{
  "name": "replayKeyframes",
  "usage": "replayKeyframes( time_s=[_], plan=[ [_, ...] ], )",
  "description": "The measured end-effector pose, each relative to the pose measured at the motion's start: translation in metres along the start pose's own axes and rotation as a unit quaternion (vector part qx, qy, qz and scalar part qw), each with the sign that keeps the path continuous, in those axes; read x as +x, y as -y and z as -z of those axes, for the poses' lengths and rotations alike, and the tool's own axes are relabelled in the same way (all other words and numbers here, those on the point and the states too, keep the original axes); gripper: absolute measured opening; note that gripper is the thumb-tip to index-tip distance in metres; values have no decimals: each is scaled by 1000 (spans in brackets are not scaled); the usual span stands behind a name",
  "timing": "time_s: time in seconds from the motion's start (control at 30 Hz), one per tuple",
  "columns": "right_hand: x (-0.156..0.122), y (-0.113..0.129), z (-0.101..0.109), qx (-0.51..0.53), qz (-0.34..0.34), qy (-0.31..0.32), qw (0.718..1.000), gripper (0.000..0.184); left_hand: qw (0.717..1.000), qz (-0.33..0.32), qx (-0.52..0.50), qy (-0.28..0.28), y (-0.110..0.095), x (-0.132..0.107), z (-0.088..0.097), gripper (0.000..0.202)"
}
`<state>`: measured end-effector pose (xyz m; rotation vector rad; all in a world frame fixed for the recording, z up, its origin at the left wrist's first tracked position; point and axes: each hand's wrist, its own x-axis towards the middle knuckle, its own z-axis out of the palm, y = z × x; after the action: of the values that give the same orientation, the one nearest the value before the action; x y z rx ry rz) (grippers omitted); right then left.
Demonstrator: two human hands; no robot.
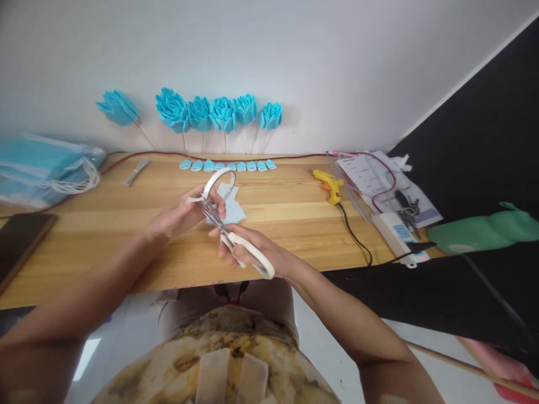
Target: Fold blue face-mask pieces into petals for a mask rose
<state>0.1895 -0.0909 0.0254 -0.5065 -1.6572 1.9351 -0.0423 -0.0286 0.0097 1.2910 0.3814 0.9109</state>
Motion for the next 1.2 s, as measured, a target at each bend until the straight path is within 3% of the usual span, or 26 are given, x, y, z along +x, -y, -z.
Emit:
replayKeyframes(
  time_s=[0.43,0.6,0.83,1.07,1.2],
  plan=[
    [21,3,7,13,33,4,999,65,997,3,77,-4,-7,-3,-4,48],
    [19,4,7,49,51,23,997,53,995,13,103,-10,-8,-4,-4,52],
    [13,7,5,91,48,11,995,47,989,12,144,-16,-10,-4,-4,45],
    [12,15,0,121,31,-19,992,49,991,31,121,-38,-6,-3,-1,32],
    [10,13,-7,94,-1,-28,995,54,986,-1,148,-71,-3,-1,2,36]
  ],
)
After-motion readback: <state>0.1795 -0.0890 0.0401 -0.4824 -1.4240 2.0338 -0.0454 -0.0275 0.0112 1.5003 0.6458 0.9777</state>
